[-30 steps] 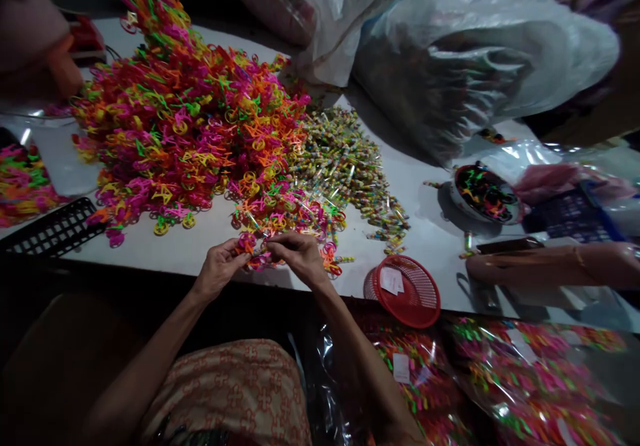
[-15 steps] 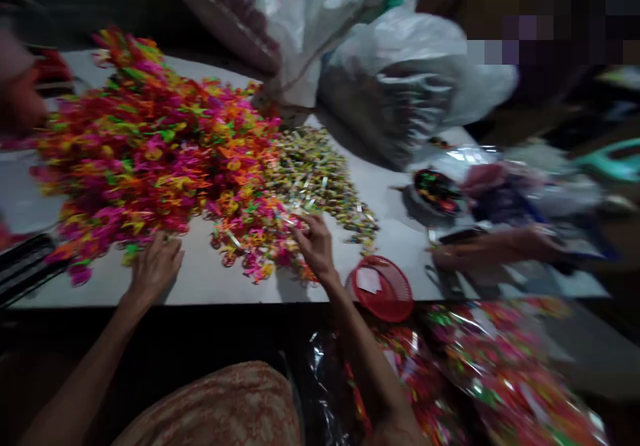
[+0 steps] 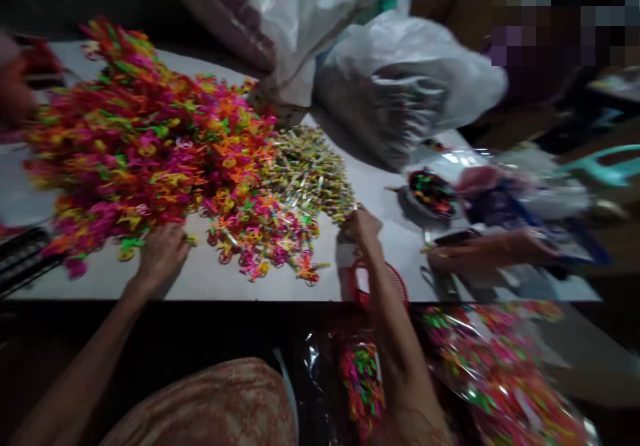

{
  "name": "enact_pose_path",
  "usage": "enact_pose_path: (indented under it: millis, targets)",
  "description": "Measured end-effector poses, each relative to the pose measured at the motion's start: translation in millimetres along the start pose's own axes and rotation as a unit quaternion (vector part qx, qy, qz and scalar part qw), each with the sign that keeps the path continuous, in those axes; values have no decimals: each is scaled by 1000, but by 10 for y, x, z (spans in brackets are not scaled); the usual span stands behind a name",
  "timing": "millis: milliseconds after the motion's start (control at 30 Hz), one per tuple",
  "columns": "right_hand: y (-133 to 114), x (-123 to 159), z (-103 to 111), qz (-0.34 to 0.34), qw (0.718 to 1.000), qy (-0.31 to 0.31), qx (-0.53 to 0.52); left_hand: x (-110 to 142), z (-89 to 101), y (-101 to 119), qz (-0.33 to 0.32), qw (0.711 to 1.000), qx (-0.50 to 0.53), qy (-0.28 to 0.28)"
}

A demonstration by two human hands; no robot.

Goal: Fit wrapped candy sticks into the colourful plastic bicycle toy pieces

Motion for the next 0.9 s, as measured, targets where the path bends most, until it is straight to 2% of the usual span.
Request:
enact_pose_path:
  millis: [33,100,167,233,300,367,400,467,567,700,767,900]
  targets:
    - [46,14,68,-27,997,48,58,7,-15,-10,17,1000,25,-4]
    - [9,72,59,-43,993,85,70,31,-20,-70,69,992,105,7]
    - [-182,191,-25,-45,992,117,29,82,-15,-177,146,961,231,36]
    - [-516,345,-295,-40,992,84,-88,154,-73,-250,218,891,396,38]
    - [-944,518,-694,-37,975,14,-219,221,-193,-207,264,791,552,-2]
    - [-1337,691,-1159,-52,950,-80,-297,284,-285,-77,288,700,651,-54]
    - [-1481,766,-1369,-65,938,-116,-319,314,-304,-10,293,669,679,-72]
    - [-1652,877,-1717,-97,912,-167,-363,370,-299,99,295,632,710,-91]
    - [-1683,929,-1981,-134,886,-178,-406,436,-243,223,274,606,737,-119]
    - [-1646,910,-2059,-154,868,-188,-433,513,-181,389,222,571,759,-219]
    - [-1656,895,-2053,-153,862,-201,-440,530,-150,415,203,577,754,-241]
    - [-1705,862,-2035,-133,854,-246,-439,516,-115,423,171,623,727,-234]
Point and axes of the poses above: each hand's wrist, its own x-axis away from the middle knuckle, its own z-axis out of the back of the hand, y = z × x, the point moved 8 cm from there along -x, towards the middle knuckle, and after that the axes turned 5 degrees about z, right-handed, at the moved point
